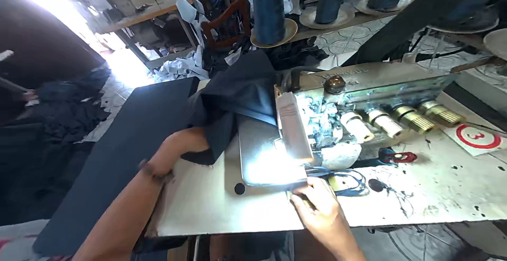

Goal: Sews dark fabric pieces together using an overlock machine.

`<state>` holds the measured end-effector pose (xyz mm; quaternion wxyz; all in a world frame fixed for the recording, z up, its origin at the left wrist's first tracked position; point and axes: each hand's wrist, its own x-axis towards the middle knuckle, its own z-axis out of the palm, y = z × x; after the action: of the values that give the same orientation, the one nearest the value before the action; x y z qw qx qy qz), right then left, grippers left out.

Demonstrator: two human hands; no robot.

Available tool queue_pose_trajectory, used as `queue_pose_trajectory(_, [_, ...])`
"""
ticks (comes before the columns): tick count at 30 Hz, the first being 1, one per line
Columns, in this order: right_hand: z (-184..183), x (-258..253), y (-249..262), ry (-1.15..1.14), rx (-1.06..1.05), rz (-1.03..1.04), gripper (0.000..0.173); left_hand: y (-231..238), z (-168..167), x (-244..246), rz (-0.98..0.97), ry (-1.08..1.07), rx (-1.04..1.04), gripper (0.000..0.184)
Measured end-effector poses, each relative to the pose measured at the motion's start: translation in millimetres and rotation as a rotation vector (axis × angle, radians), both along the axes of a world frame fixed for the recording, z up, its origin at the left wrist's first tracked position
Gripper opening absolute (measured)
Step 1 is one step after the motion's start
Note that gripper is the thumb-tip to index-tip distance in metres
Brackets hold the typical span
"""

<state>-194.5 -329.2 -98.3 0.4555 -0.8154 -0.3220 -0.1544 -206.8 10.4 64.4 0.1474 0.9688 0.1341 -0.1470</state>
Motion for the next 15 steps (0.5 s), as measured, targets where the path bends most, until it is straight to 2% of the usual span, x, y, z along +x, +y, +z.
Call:
queue_pose_trajectory(1, [1.1,-0.2,0.0,-0.002,-0.009,0.008,0.026,19.7,-7.0,-18.2,-0.142,-0.056,0.037,0.018])
queue_pose_trajectory(2, [1.2,-0.3,0.2,-0.001,-0.014,0.019,0.026,35.6,-11.1,-42.2,-0.167,-0.145,0.049,0.019])
queue_pose_trajectory(4, [1.6,-0.5,0.1,0.003,-0.031,0.031,0.026,55.7,-17.8,-91.0,0.056,-0.276,0.066,0.028])
queue_pose_trajectory(7, [2.2,-0.6,-0.1,-0.004,-0.04,0.047,0.027,71.5,-46.1,-140.2,0.391,-0.32,0.106,0.049])
queue_pose_trajectory(9, [0.4,0.4,-0.1,-0.018,-0.028,0.056,0.028,67.7,-65.8,-153.3,0.463,-0.386,0.141,0.04])
queue_pose_trajectory(12, [-2.3,1.7,-1.1,-0.029,-0.015,0.066,0.03,60.9,-79.6,-160.1,0.463,-0.534,0.156,0.023])
queue_pose_trajectory(15, [-2.2,2.5,-2.6,-0.045,-0.004,0.071,0.03,61.1,-78.2,-165.7,0.517,-0.564,0.115,0.032])
